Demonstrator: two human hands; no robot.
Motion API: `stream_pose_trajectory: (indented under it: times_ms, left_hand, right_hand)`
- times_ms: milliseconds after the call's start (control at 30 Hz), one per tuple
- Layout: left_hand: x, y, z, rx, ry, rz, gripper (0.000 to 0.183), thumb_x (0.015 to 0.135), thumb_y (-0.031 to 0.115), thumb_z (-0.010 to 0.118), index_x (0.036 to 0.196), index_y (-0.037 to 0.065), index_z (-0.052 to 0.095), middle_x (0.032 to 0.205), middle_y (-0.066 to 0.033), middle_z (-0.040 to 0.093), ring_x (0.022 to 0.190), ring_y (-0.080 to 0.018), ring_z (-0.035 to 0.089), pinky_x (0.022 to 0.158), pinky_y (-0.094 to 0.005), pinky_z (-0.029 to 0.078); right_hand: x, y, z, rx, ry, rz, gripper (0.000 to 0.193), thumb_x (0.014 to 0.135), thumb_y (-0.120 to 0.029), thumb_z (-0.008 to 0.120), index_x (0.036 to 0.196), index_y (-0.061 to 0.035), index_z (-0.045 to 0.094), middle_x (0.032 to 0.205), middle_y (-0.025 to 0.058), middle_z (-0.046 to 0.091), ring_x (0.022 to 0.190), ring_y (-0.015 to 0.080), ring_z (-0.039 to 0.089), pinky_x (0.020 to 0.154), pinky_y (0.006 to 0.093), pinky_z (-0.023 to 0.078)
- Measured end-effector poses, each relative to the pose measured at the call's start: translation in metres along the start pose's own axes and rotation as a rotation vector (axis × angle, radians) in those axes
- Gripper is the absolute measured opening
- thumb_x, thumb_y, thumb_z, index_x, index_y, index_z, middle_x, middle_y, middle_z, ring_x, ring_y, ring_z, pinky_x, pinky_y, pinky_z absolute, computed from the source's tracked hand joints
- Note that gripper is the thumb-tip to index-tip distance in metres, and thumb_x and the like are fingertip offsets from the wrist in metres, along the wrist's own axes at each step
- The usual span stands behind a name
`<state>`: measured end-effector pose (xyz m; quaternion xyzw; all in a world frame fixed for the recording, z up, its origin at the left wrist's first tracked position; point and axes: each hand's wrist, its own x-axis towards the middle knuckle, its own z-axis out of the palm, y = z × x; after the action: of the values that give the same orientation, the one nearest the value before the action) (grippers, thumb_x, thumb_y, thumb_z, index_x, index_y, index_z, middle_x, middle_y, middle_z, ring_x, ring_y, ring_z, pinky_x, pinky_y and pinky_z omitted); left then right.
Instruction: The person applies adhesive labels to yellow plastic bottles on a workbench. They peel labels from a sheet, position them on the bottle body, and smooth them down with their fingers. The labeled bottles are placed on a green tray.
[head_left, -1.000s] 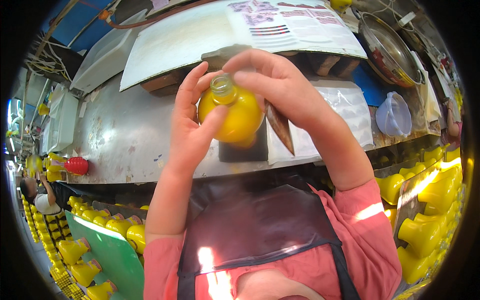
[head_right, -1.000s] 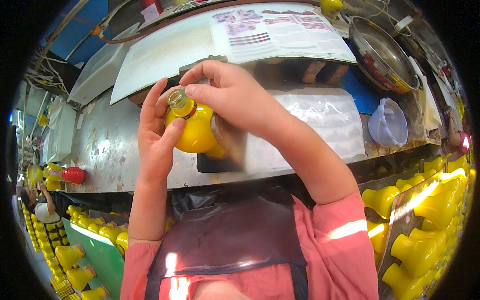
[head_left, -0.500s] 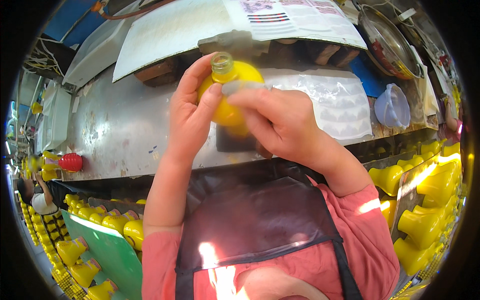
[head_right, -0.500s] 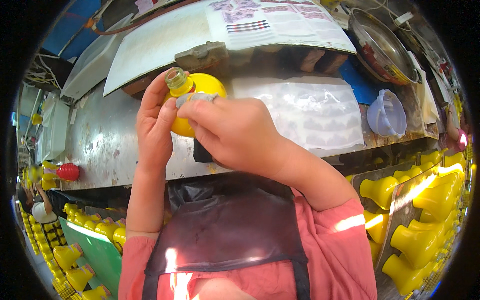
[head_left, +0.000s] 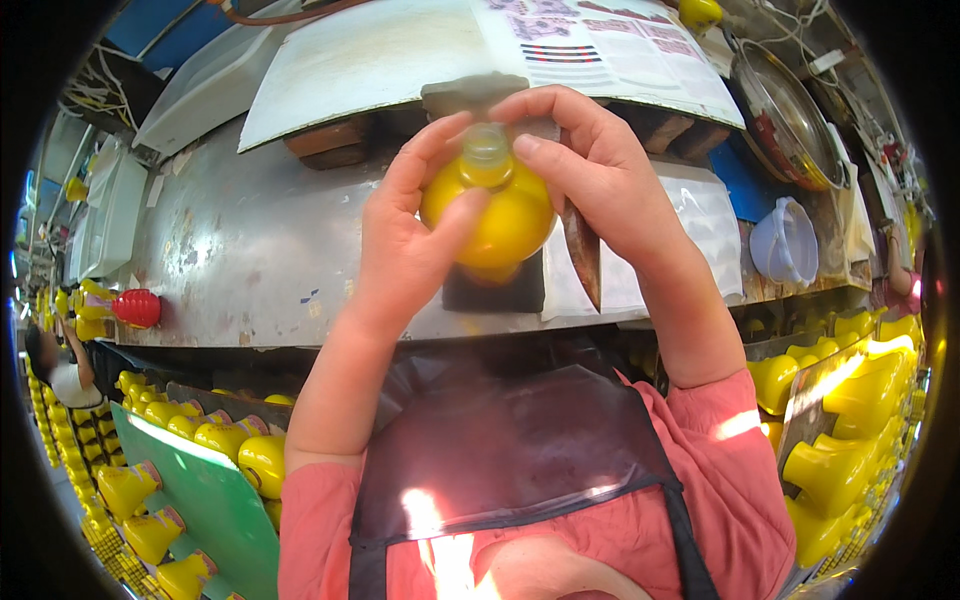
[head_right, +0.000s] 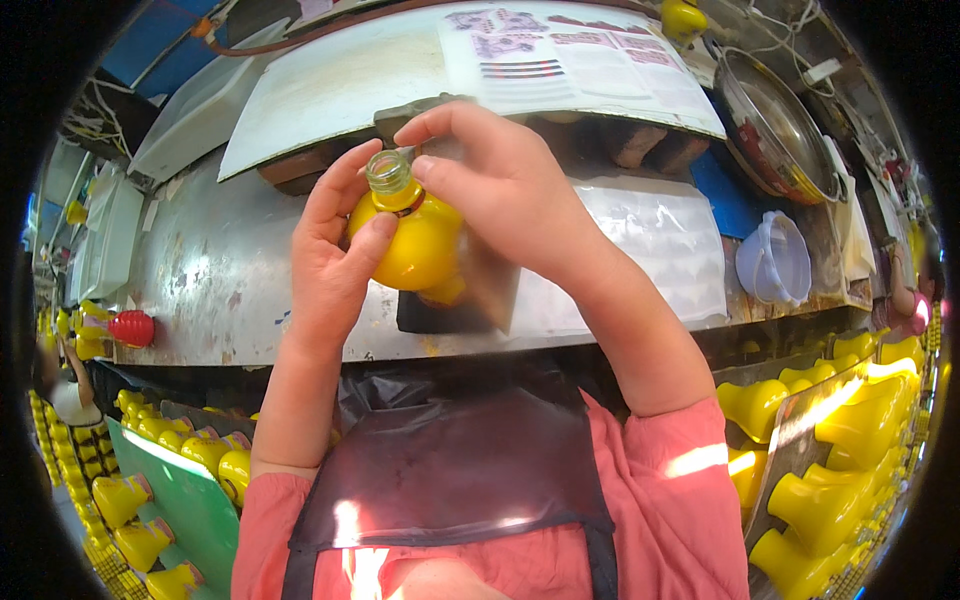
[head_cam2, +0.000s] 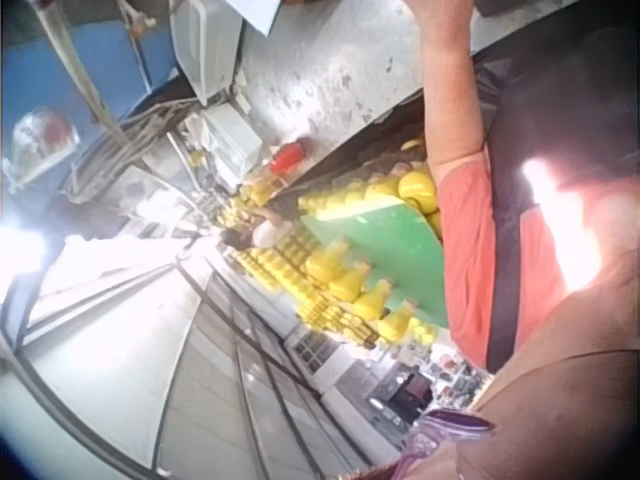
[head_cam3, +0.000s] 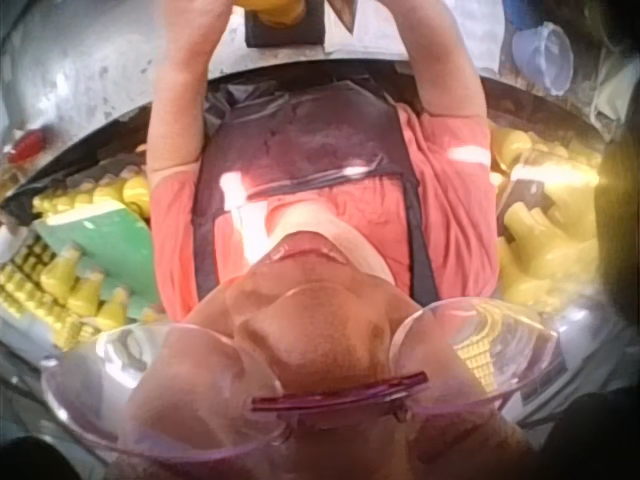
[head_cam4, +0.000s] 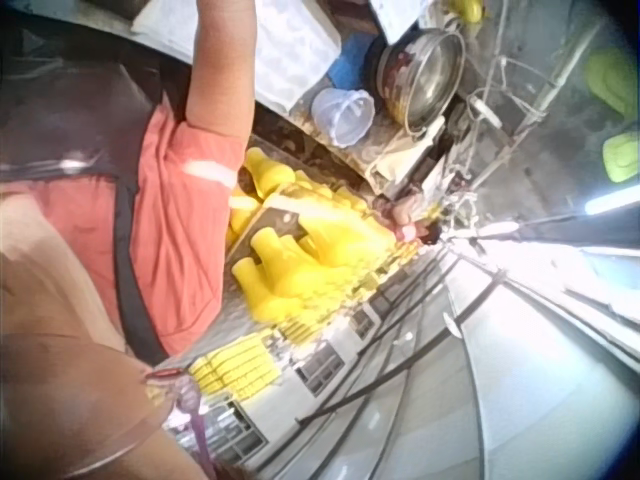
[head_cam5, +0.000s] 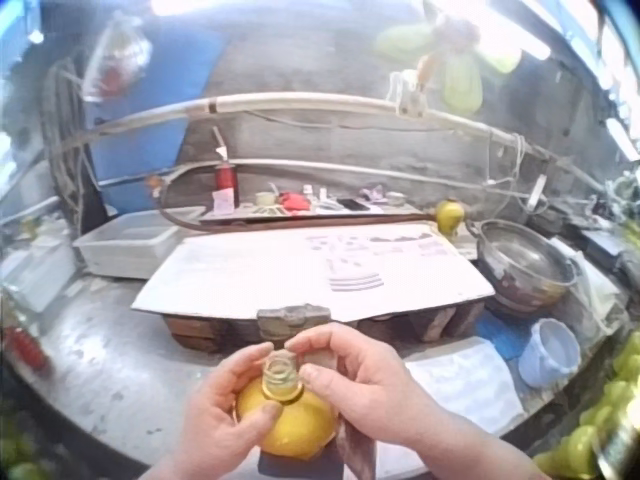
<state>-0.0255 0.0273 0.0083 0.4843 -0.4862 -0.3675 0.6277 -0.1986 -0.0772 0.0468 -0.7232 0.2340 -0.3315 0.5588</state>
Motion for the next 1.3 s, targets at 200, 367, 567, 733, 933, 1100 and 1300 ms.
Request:
stream_pose_trajectory:
  times_ms: [200, 367, 567, 733, 933, 1100, 1300]
  left_hand:
    - [0.002, -0.001, -0.003, 0.034, -0.015, -0.014, 0.057, 0.090, 0.004, 0.067, 0.145, 0.007, 0.054, 0.134, -0.0107, 0.064, 0.125, -0.0180, 0.060, 0.107, -0.0333, 0.046]
    - [0.006, -0.003, 0.000, 0.175, -0.033, 0.134, 0.060, 0.089, 0.000, 0.064, 0.148, 0.006, 0.050, 0.138, -0.0118, 0.063, 0.128, -0.0218, 0.059, 0.110, -0.0353, 0.044]
    - [0.016, 0.014, -0.012, 0.673, -0.092, 0.494, 0.045, 0.083, 0.007, 0.068, 0.127, 0.012, 0.065, 0.134, -0.0090, 0.067, 0.128, -0.0269, 0.059, 0.118, -0.0515, 0.031]
    - [0.023, 0.028, -0.008, 0.692, -0.042, 0.507, 0.024, 0.081, 0.019, 0.074, 0.103, 0.012, 0.067, 0.114, -0.0069, 0.070, 0.114, -0.0266, 0.064, 0.113, -0.0525, 0.035]
    - [0.016, 0.045, 0.003, 0.966, 0.073, 0.557, 0.018, 0.082, 0.024, 0.077, 0.087, 0.010, 0.067, 0.092, -0.0064, 0.068, 0.091, -0.0285, 0.063, 0.091, -0.0441, 0.046]
    - [-0.006, 0.053, 0.006, 0.987, 0.132, 0.530, 0.016, 0.078, 0.017, 0.078, 0.087, 0.009, 0.067, 0.093, -0.0065, 0.068, 0.093, -0.0290, 0.064, 0.090, -0.0424, 0.048]
    - [-0.050, 0.077, -0.015, 0.958, 0.385, 0.535, 0.019, 0.075, 0.014, 0.082, 0.082, 0.009, 0.065, 0.094, -0.0074, 0.069, 0.092, -0.0301, 0.065, 0.090, -0.0433, 0.049]
  right_hand:
    - [0.000, 0.003, 0.001, -0.053, -0.004, -0.014, 0.033, 0.096, -0.013, 0.067, 0.126, -0.0027, 0.062, 0.100, 0.0016, 0.068, 0.079, 0.0032, 0.057, 0.069, 0.0204, 0.045]
    - [-0.008, 0.016, -0.002, 0.114, 0.112, -0.010, 0.019, 0.098, -0.014, 0.067, 0.113, -0.0028, 0.070, 0.097, 0.0004, 0.071, 0.071, 0.0002, 0.054, 0.061, 0.0186, 0.043]
    - [-0.005, 0.025, -0.031, 0.429, 0.260, 0.205, 0.024, 0.102, -0.021, 0.059, 0.116, -0.0025, 0.067, 0.065, -0.0045, 0.051, 0.036, 0.0044, 0.035, 0.036, 0.0218, 0.026]
    - [-0.010, 0.025, -0.051, 0.221, 0.119, 0.125, 0.017, 0.097, -0.015, 0.066, 0.109, -0.0027, 0.067, 0.076, -0.0030, 0.059, 0.043, 0.0003, 0.041, 0.038, 0.0176, 0.028]
    - [-0.011, 0.019, -0.067, -0.014, -0.066, 0.086, 0.022, 0.091, -0.009, 0.058, 0.109, 0.0029, 0.061, 0.080, 0.0038, 0.059, 0.044, 0.0027, 0.042, 0.044, 0.0167, 0.033]
    - [-0.003, 0.027, -0.070, 0.254, -0.085, 0.120, 0.032, 0.090, -0.011, 0.051, 0.118, 0.0019, 0.059, 0.079, 0.0054, 0.060, 0.040, 0.0038, 0.038, 0.042, 0.0181, 0.029]
    - [0.014, 0.044, -0.071, -0.106, -0.108, 0.000, 0.064, 0.098, -0.050, 0.058, 0.135, 0.0019, 0.050, 0.090, 0.0067, 0.064, 0.039, 0.0051, 0.038, 0.040, 0.0188, 0.026]
